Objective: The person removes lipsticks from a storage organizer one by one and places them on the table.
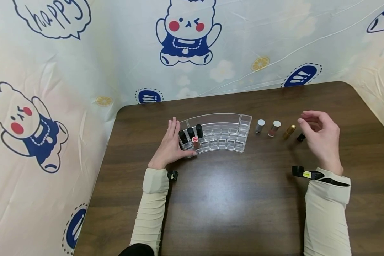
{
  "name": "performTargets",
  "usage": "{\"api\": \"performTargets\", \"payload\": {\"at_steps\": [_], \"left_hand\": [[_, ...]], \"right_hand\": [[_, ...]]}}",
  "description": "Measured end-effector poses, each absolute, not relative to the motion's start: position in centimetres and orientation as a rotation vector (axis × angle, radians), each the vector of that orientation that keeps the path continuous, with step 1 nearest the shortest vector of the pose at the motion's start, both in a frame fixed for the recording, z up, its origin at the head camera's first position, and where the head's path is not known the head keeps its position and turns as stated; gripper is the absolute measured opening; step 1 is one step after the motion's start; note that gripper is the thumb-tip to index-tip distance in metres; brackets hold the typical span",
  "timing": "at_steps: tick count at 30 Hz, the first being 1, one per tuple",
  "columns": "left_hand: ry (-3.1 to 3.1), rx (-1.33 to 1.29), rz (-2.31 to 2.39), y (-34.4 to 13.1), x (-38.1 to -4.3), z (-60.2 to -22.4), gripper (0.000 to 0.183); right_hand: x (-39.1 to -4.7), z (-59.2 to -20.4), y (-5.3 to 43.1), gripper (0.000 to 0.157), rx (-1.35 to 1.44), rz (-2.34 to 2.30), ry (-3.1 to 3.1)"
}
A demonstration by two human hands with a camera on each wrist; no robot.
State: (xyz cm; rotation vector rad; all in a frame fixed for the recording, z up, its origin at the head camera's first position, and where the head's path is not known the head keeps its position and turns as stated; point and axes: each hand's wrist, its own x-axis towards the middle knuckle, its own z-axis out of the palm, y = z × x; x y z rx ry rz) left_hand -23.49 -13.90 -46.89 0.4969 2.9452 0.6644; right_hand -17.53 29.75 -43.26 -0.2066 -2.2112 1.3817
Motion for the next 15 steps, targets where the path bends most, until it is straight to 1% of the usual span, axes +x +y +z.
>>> {"api": "performTargets", "payload": {"at_steps": [8, 15], "left_hand": [[2.934, 0.505, 0.672, -13.8, -23.5, -46.9, 0.132], [2.939, 0.481, 0.669, -13.9, -23.6, -47.0, 0.13]], "right_hand": [[-17.9, -43.2, 27.7, 0.029, -0.077, 1.412, -2.256], [-18.6, -43.0, 24.0, 0.027, 0.129, 1.341, -2.407]]}}
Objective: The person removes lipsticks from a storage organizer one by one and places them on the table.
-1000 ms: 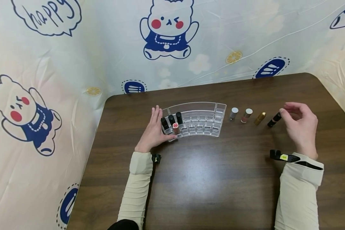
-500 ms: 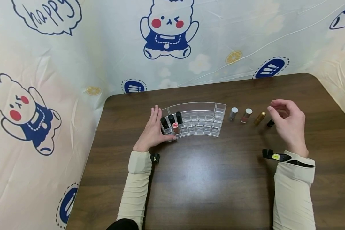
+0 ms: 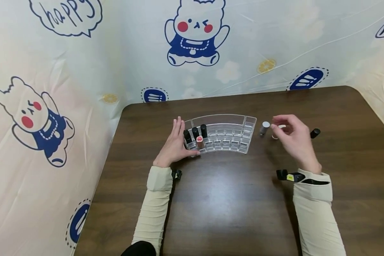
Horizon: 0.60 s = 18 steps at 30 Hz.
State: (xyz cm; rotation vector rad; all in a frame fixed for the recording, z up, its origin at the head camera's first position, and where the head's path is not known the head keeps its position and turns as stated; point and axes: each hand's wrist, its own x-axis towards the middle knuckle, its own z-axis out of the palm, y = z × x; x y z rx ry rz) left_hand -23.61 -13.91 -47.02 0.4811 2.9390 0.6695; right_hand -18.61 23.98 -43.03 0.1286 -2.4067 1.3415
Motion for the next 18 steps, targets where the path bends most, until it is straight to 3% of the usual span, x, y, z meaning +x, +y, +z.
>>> {"api": "performTargets", "payload": {"at_steps": [18], "left_hand": [[2.925, 0.475, 0.693, -13.9, -23.6, -46.9, 0.131]], "right_hand": [[-21.4, -43.4, 15.3, 0.026, 0.565, 1.412, -2.487]]}}
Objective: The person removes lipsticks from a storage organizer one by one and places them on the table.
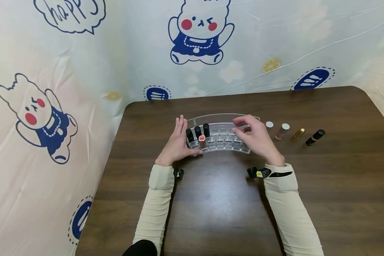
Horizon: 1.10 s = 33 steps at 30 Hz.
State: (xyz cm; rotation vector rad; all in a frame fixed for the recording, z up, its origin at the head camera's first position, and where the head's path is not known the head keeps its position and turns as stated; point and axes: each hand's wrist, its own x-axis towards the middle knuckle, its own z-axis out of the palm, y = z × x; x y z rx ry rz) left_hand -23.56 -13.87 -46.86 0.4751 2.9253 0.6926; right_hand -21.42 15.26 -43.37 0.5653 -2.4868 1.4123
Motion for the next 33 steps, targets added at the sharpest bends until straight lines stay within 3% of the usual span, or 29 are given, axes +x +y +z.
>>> {"api": "performTargets", "payload": {"at_steps": [17, 33], "left_hand": [[2.942, 0.492, 0.713, -14.1, -23.7, -47.2, 0.13], [2.944, 0.499, 0.717, -14.1, -23.7, -47.2, 0.129]], "right_hand": [[-22.6, -44.4, 9.7, 0.029, 0.661, 1.471, -2.588], [-23.6, -44.9, 7.9, 0.034, 0.597, 1.457, -2.621]]}}
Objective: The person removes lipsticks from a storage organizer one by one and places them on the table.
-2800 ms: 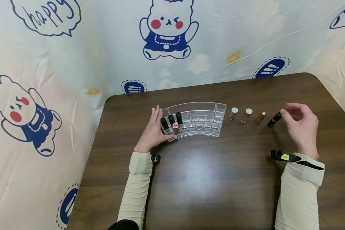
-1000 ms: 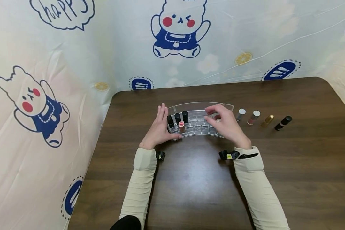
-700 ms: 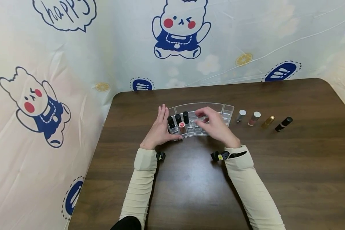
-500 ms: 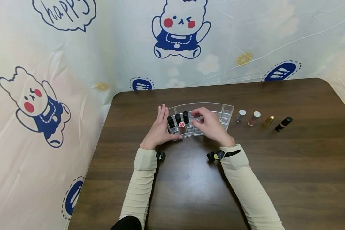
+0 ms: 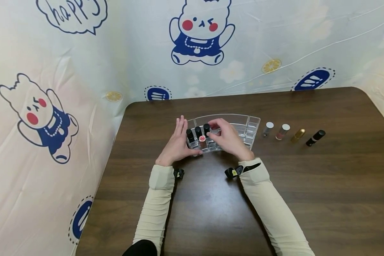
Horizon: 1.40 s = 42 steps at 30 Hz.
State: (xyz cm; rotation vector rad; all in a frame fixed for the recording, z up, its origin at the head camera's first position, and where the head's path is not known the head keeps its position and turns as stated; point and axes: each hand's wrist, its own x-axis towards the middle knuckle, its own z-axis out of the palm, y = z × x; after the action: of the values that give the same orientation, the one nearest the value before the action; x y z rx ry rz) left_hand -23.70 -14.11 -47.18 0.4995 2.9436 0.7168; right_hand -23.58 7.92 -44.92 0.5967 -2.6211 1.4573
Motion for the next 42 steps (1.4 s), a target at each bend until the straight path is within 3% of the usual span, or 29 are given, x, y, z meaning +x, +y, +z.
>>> {"api": "performTargets", "payload": {"at_steps": [42], "left_hand": [[2.94, 0.485, 0.733, -14.0, -23.7, -47.1, 0.128]], "right_hand": [[-24.0, -45.2, 6.6, 0.026, 0.505, 1.466, -2.617]]}}
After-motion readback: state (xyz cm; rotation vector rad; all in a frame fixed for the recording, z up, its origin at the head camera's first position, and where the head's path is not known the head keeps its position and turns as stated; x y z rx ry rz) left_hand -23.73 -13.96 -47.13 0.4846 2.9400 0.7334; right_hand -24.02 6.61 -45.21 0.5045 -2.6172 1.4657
